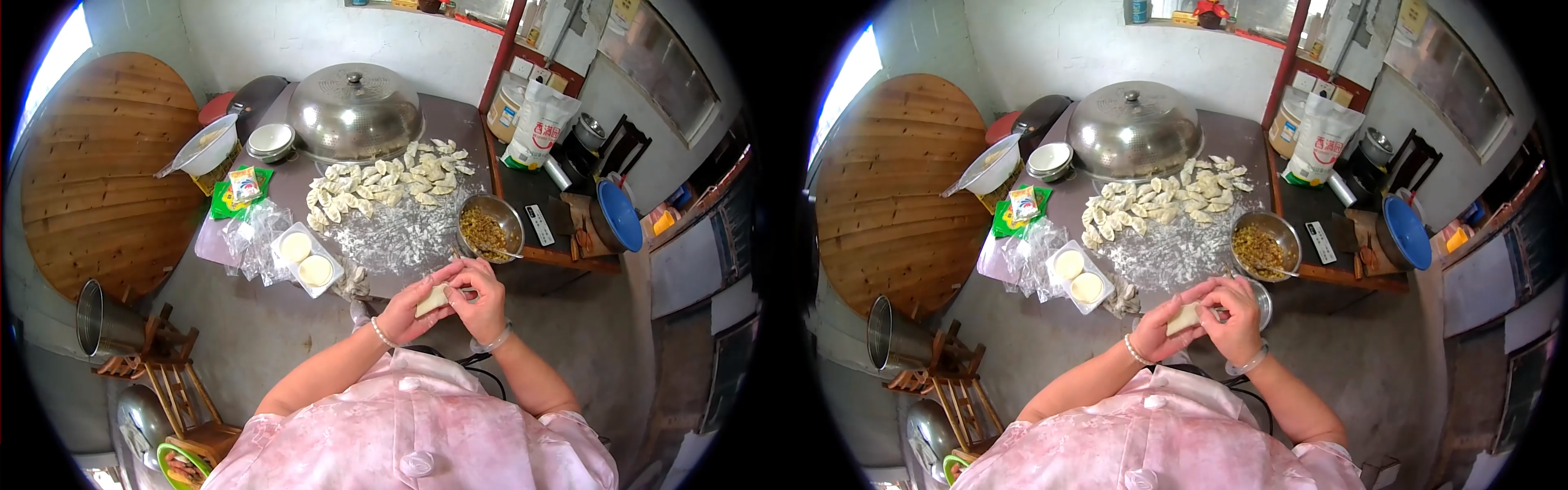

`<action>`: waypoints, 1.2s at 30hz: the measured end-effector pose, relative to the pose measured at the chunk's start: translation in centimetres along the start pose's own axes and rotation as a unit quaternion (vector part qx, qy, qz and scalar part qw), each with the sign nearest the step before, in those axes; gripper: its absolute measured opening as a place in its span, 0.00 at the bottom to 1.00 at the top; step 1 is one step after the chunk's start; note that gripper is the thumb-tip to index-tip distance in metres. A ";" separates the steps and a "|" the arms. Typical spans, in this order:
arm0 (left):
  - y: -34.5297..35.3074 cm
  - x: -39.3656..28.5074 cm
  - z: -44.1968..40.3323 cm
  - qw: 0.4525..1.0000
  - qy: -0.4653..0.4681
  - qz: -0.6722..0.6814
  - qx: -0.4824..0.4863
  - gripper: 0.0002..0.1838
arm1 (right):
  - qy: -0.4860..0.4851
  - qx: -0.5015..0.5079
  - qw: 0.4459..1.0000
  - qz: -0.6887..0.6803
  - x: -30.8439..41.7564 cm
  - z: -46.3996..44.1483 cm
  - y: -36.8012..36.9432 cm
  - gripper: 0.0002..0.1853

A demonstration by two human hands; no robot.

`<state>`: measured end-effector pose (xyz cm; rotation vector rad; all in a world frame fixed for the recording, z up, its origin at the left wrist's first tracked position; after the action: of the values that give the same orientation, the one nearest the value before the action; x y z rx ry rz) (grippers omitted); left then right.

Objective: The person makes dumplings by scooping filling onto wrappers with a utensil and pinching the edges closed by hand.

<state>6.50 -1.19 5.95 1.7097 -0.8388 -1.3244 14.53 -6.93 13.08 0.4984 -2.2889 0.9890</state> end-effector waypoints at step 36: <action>-2.7 -0.8 1.3 0.909 0.090 -0.357 -0.194 0.13 | 0.147 -0.049 0.976 -0.153 -3.1 1.6 -0.2 0.05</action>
<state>5.17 0.48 3.72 1.8299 0.2018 -1.6199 16.40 -8.00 10.30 0.5985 -1.9154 0.7383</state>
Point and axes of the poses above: each hand's wrist, its own z-axis away from the middle knuckle, its own y-axis out of the palm, x = y × z, the point moved 6 cm from there along -z, towards the middle knuckle, and after that the axes turned 2 degrees about -x, right-handed, at the moved point
